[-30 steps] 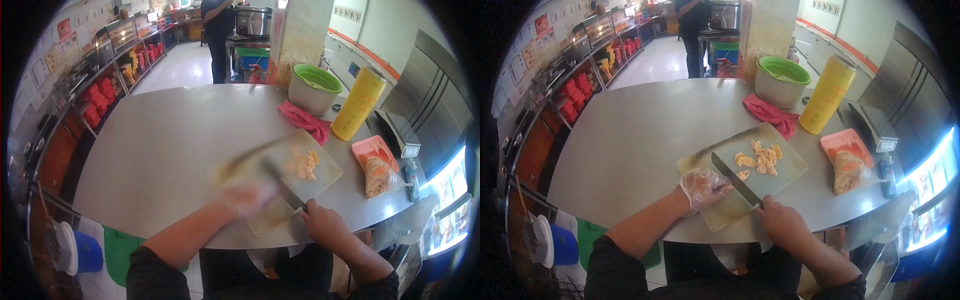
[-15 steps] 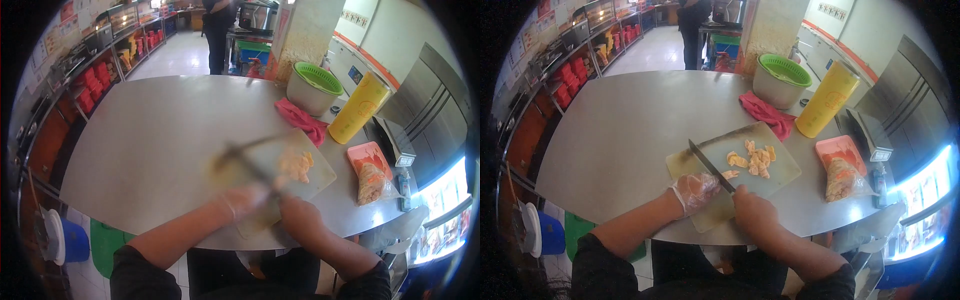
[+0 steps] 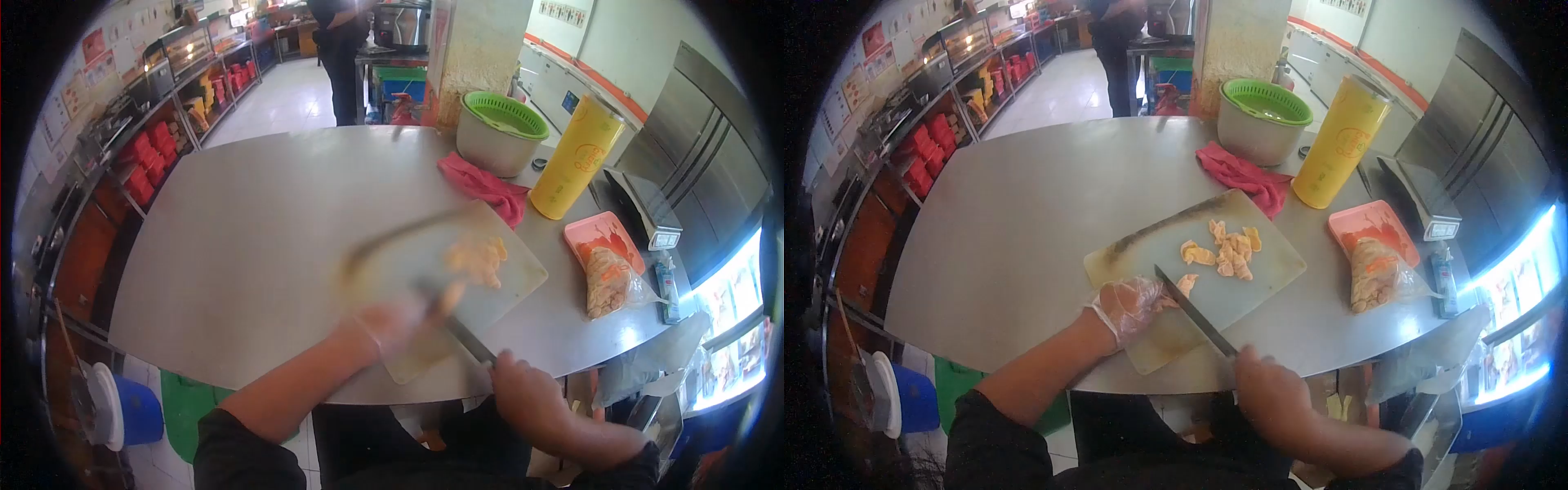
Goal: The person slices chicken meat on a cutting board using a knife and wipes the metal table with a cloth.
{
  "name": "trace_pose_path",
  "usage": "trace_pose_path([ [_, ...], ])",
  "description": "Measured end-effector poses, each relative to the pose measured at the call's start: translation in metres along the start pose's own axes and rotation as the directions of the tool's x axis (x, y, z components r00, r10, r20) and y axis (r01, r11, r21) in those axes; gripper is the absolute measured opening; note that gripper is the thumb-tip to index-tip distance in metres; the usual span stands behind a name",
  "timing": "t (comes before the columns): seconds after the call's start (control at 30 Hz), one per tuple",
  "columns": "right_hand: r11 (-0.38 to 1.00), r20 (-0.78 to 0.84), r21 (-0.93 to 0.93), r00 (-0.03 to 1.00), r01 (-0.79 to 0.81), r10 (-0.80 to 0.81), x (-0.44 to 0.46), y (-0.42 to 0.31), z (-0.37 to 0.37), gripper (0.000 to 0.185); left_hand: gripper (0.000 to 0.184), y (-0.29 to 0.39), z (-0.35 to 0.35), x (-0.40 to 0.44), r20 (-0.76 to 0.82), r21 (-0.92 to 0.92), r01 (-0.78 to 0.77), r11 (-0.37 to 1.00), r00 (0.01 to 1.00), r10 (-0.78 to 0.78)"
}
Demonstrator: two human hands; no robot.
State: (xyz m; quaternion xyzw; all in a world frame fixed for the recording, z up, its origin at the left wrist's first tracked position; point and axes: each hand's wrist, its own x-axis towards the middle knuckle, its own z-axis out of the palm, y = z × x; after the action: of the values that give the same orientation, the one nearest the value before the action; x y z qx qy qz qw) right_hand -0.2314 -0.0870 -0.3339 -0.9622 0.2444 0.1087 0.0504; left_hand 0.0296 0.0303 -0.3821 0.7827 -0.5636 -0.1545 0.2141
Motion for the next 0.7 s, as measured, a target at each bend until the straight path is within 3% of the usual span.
trace_pose_path([
  [0.13,0.992,0.03,-0.121,0.999,-0.028,0.032,-0.031,0.007,-0.01,0.024,0.02,-0.014,0.016,-0.001,-0.109,0.096,0.015,0.995,0.994,-0.005],
  [0.23,0.991,0.065,-0.118,0.996,-0.061,0.069,-0.027,0.002,-0.011,0.021,0.018,-0.01,0.01,-0.006,-0.123,-0.009,-0.084,0.996,0.989,0.082],
  [0.27,0.991,0.071,-0.117,0.995,-0.066,0.075,-0.022,0.002,-0.01,0.021,0.018,-0.019,0.017,-0.006,-0.145,0.031,-0.15,0.988,0.978,0.153],
  [0.3,0.997,0.049,-0.078,0.998,-0.025,0.029,-0.014,0.004,-0.007,0.019,0.018,-0.023,0.022,-0.007,-0.161,0.073,-0.216,0.974,0.961,0.225],
  [0.47,0.998,-0.072,0.039,0.997,0.044,-0.041,0.035,-0.013,-0.001,0.015,0.023,-0.011,0.025,-0.004,-0.08,0.107,-0.209,0.972,0.973,0.218],
  [0.53,0.992,-0.024,0.119,0.999,0.028,-0.025,0.059,-0.025,-0.007,0.017,0.025,-0.02,0.022,0.001,-0.042,0.153,-0.225,0.962,0.972,0.233],
  [0.6,0.978,-0.099,0.194,0.993,0.075,-0.057,0.081,-0.029,0.0,0.017,0.026,-0.021,0.02,-0.002,-0.044,0.062,-0.232,0.971,0.971,0.235],
  [0.7,0.959,-0.12,0.255,0.988,0.122,-0.093,0.107,-0.032,-0.002,0.018,0.026,-0.03,0.025,-0.001,-0.033,0.14,-0.241,0.96,0.968,0.248],
])
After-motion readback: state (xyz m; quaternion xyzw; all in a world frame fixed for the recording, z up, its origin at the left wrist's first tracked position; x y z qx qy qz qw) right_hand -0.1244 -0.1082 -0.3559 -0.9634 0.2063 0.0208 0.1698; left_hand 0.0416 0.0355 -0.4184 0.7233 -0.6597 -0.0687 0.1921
